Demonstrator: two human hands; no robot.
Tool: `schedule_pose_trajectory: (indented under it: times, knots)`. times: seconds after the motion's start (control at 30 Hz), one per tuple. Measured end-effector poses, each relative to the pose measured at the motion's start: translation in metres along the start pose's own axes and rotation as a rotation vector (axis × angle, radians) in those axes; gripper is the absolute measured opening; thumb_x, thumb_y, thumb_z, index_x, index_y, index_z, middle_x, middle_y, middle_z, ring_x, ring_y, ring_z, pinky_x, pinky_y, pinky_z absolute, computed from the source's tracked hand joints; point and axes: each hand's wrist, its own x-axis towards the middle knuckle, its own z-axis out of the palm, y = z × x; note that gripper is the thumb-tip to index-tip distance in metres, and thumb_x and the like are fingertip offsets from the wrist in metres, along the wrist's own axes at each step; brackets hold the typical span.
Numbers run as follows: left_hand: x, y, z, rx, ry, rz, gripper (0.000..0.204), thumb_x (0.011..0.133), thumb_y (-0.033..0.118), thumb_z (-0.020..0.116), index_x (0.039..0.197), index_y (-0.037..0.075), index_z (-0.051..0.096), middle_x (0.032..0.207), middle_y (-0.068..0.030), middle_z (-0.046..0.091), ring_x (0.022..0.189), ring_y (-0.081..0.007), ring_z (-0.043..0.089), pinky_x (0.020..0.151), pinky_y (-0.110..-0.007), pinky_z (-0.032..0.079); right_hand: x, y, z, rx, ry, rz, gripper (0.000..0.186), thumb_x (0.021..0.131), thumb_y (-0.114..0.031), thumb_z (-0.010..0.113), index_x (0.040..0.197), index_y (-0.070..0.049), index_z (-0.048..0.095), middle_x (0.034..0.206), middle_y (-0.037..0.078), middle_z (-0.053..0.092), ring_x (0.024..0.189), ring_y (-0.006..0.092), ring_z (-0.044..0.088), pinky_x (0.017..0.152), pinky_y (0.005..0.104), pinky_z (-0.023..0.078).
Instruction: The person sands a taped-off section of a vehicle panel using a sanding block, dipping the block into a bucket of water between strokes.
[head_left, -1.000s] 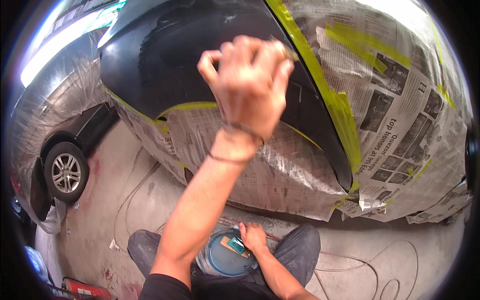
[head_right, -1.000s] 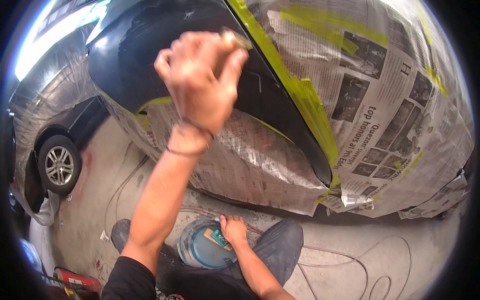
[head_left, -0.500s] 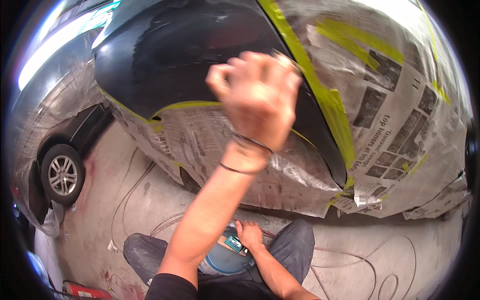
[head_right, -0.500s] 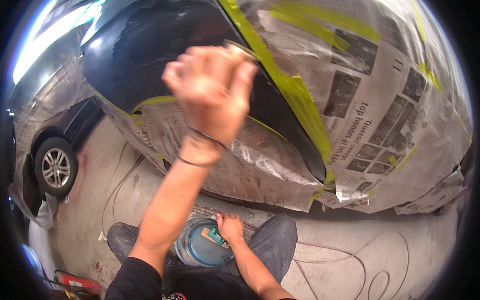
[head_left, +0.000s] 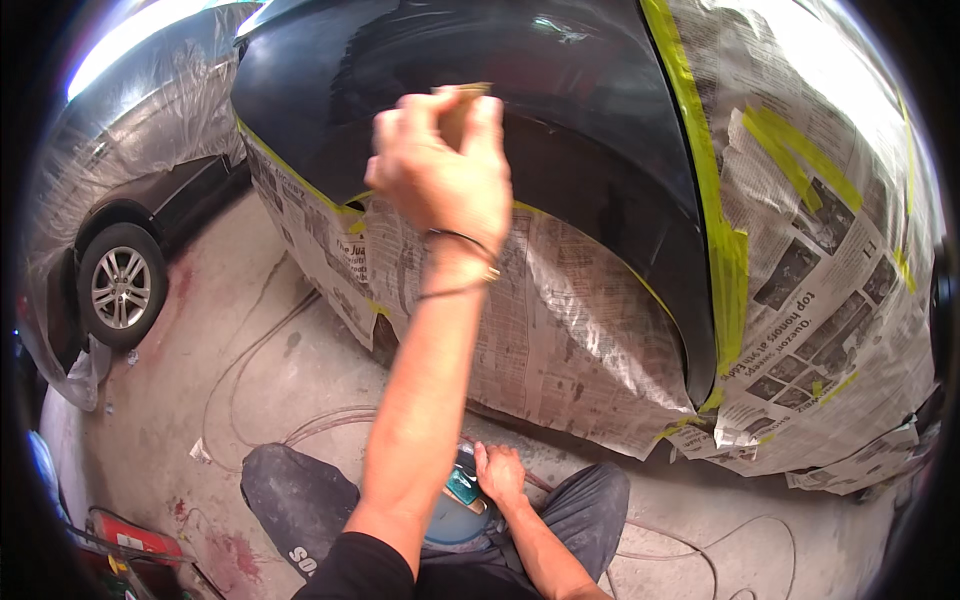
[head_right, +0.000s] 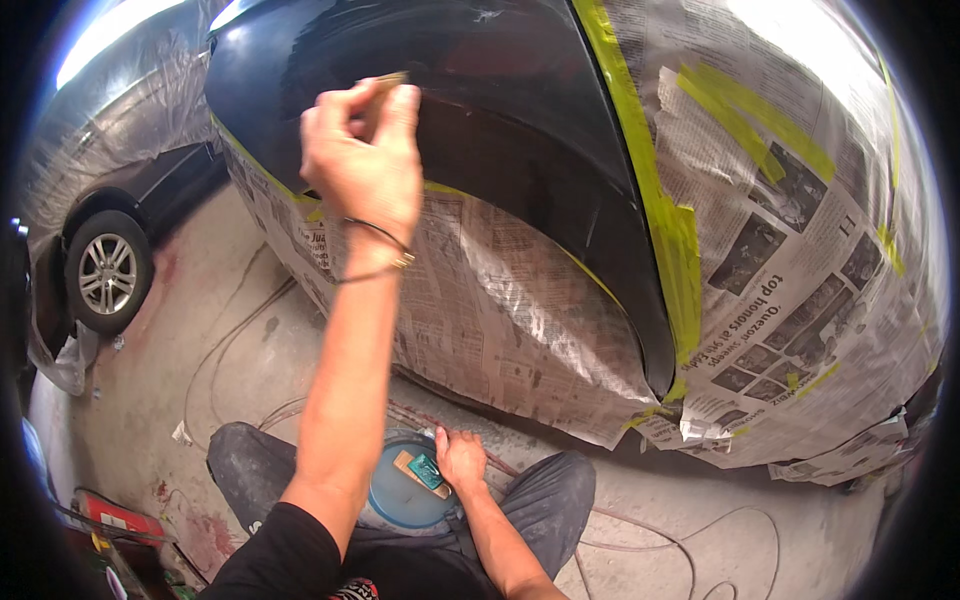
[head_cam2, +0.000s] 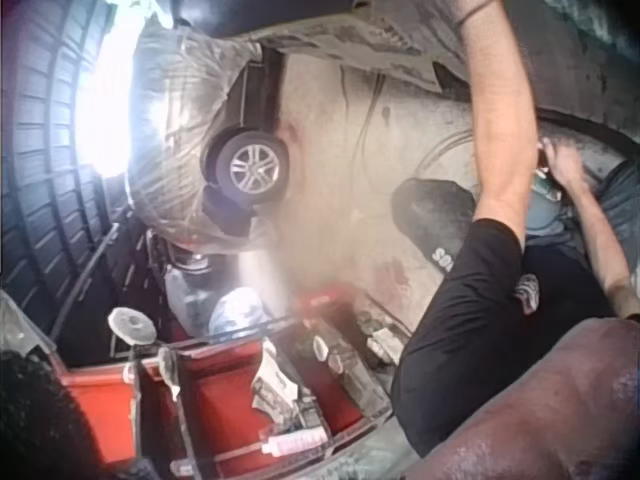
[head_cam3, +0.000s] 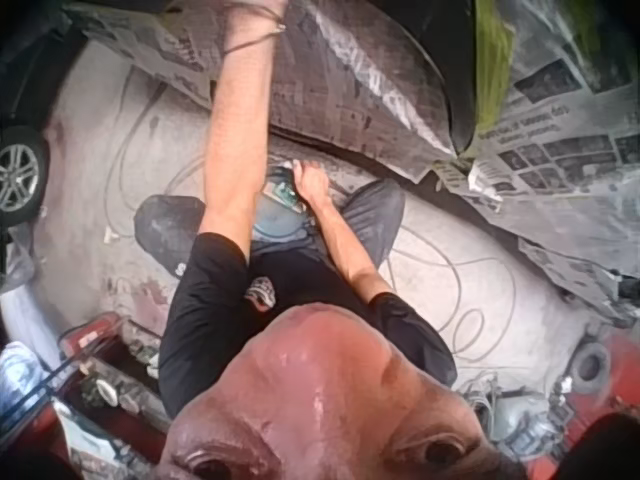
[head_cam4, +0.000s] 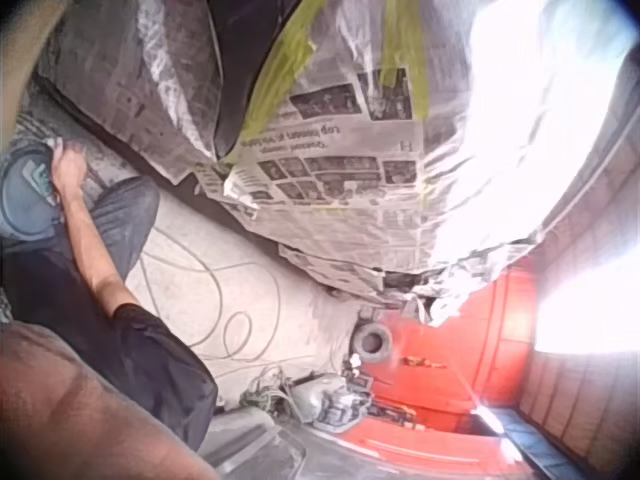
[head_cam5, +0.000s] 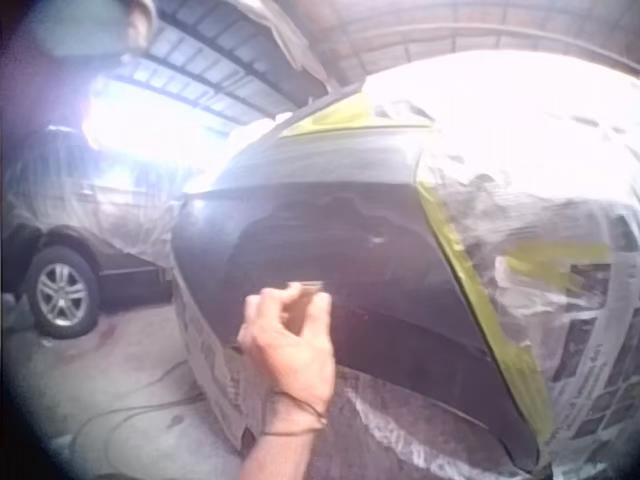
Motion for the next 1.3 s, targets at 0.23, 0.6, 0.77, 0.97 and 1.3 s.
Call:
schedule_pose_trajectory:
  times: [0.23, 0.6, 0.77, 0.97, 1.3]
  knots:
    - [-0.057, 0.062, 0.019, -0.182, -0.084, 0.292, 0.025, 0.091, 0.027, 0.094, 0.107, 0.018, 0.077, 0.112, -0.0005, 0.074, 0.109, -0.0229, 0.067, 0.106, -0.047, 0.038, 0.001, 0.030, 0.018, 0.025, 0.041, -0.078, 0.051, 0.116, -0.040, 0.059, 0.105, 0.002, 0.084, 0.107, 0.028, 0.080, 0.105, 0.0481, 0.073, 0.099, 0.0555, 0.059]
    - [-0.031, 0.028, 0.009, -0.106, -0.096, 0.304, 0.027, 0.089, 0.026, 0.095, 0.112, 0.019, 0.082, 0.112, 0.0024, 0.076, 0.109, -0.0203, 0.070, 0.107, -0.044, 0.039, 0.005, 0.016, 0.006, -0.080, -0.009, -0.089, 0.049, 0.117, -0.040, 0.057, 0.107, 0.000, 0.085, 0.103, 0.028, 0.080, 0.101, 0.0495, 0.073, 0.095, 0.0568, 0.060]
    - [0.032, -0.016, 0.007, -0.031, -0.001, 0.256, 0.025, 0.090, 0.024, 0.093, 0.112, 0.019, 0.085, 0.114, 0.0026, 0.079, 0.106, -0.0210, 0.070, 0.106, -0.046, 0.039, 0.005, 0.003, 0.001, -0.078, -0.015, -0.087, 0.054, 0.119, -0.040, 0.052, 0.104, 0.001, 0.083, 0.103, 0.030, 0.079, 0.099, 0.0512, 0.073, 0.096, 0.0589, 0.059]
    - [0.000, 0.001, 0.004, -0.076, -0.073, 0.339, 0.027, 0.092, 0.024, 0.091, 0.118, 0.019, 0.085, 0.117, 0.0024, 0.078, 0.107, -0.0202, 0.069, 0.108, -0.046, 0.039, 0.003, 0.013, 0.001, -0.080, 0.031, -0.102, 0.054, 0.119, -0.038, 0.052, 0.097, 0.003, 0.081, 0.100, 0.031, 0.078, 0.098, 0.0515, 0.073, 0.097, 0.0589, 0.058]
    - [0.016, 0.014, 0.013, -0.092, -0.154, 0.397, 0.024, 0.089, 0.026, 0.091, 0.110, 0.018, 0.083, 0.105, 0.0012, 0.074, 0.107, -0.0220, 0.069, 0.107, -0.049, 0.039, 0.000, -0.012, -0.038, 0.166, 0.079, -0.132, 0.031, 0.113, -0.028, 0.072, 0.111, 0.000, 0.085, 0.111, 0.021, 0.084, 0.103, 0.0380, 0.078, 0.100, 0.0478, 0.060]
